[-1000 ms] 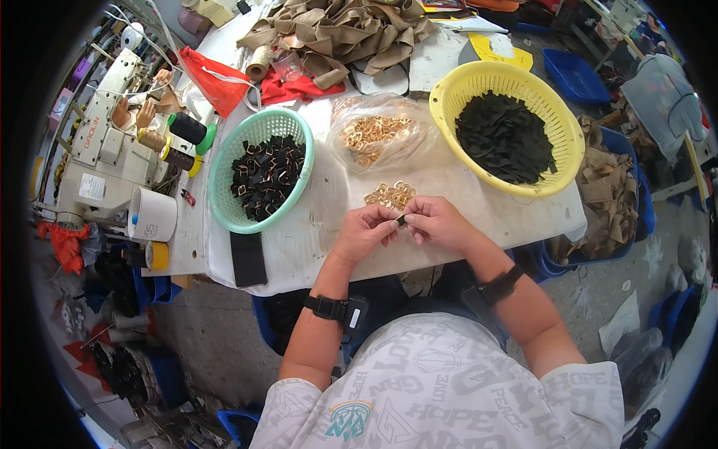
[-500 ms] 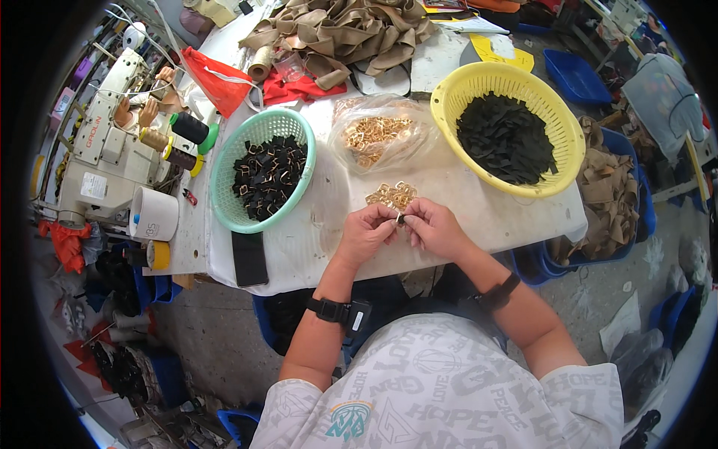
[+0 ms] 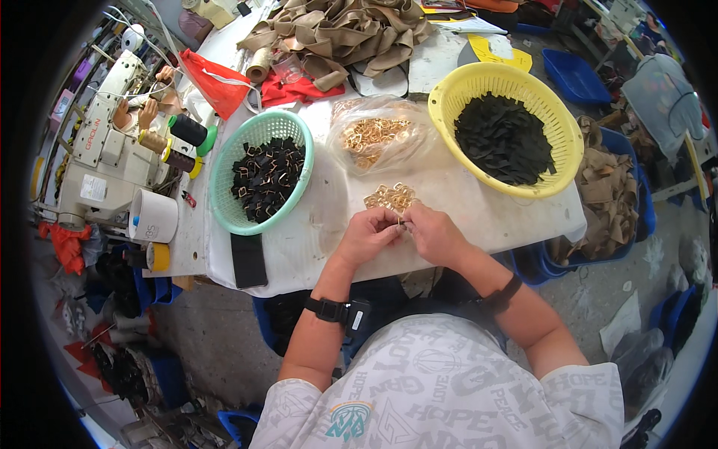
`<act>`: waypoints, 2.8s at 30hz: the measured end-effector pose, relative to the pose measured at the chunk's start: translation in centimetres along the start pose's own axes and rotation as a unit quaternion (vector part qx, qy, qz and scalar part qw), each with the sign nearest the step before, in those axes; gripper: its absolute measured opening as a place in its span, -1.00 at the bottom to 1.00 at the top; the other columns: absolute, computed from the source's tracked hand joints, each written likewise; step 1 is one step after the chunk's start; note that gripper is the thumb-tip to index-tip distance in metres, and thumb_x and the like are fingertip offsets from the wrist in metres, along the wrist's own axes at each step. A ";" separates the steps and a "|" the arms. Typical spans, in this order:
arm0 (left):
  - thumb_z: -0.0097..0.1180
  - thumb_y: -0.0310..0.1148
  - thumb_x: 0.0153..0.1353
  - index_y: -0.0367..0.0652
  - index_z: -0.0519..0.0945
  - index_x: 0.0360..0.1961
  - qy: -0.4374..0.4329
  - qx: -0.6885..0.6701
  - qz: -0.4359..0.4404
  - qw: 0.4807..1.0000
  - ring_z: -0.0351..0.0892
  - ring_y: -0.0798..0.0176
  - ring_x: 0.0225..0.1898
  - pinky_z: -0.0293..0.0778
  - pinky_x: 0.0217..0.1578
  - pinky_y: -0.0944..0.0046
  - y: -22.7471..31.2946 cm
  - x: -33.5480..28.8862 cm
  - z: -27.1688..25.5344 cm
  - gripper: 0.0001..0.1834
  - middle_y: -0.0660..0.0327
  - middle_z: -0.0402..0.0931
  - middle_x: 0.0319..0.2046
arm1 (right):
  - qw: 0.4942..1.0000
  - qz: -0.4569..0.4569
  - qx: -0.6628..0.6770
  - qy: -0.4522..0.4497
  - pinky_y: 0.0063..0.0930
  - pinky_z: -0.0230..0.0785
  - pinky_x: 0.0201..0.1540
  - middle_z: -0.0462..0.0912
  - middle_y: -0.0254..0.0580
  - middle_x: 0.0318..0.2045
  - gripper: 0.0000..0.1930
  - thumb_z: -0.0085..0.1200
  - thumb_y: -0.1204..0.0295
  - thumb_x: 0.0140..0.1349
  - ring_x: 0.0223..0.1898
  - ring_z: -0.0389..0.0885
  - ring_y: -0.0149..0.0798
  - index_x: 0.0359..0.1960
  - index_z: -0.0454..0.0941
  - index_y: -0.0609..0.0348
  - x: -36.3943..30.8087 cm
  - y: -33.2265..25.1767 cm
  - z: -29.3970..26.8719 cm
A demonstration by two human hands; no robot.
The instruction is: The recorder is assembling small metal and plastic hardware components for shoes at a workbench.
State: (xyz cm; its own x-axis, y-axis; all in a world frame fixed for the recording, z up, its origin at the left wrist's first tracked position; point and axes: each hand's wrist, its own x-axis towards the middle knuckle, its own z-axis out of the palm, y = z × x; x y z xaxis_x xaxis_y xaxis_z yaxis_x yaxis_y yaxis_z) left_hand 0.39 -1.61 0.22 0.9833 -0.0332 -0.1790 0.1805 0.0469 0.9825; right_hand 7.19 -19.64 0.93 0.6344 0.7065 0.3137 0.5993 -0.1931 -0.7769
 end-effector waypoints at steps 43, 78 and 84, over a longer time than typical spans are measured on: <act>0.06 -0.46 0.32 -0.24 0.47 -0.29 0.095 -0.179 0.033 0.979 0.51 0.39 -0.52 0.46 -0.48 0.41 -0.3 0.2 -0.3 -0.92 0.18 0.56 -0.43 | 0.954 0.011 -0.259 0.151 -0.24 0.26 -0.24 0.50 -0.18 -0.47 -0.85 0.21 0.46 -0.04 -0.33 0.48 -0.10 -0.45 0.49 0.16 -0.5 1.4 -1.0; 0.13 -0.46 0.27 -0.31 0.55 -0.32 0.057 0.018 0.044 0.997 0.48 0.49 -0.51 0.46 -0.48 0.46 -0.6 -0.5 1.2 -0.89 0.29 0.54 -0.48 | 0.995 -0.039 0.088 0.016 -0.34 0.44 -0.35 0.58 -0.06 -0.44 -0.77 0.22 0.41 0.10 -0.43 0.59 -0.09 -0.24 0.54 0.24 0.8 0.1 -0.4; 0.13 -0.51 0.25 -0.32 0.55 -0.34 0.059 0.011 0.042 0.997 0.47 0.49 -0.51 0.45 -0.48 0.46 -0.3 -0.5 1.4 -0.93 0.30 0.52 -0.50 | 0.993 -0.026 0.110 0.014 -0.38 0.44 -0.38 0.59 -0.07 -0.45 -0.77 0.22 0.41 0.10 -0.46 0.60 -0.14 -0.23 0.55 0.25 0.7 0.7 -0.2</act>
State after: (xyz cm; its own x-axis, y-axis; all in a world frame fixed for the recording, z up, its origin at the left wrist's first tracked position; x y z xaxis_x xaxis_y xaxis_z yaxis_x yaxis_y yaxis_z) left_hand -0.17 -3.05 0.11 0.9911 0.0869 -0.1005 0.0989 0.0230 0.9948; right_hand 8.18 -19.41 0.68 0.6209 0.6913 0.3696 0.5126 -0.0012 -0.8586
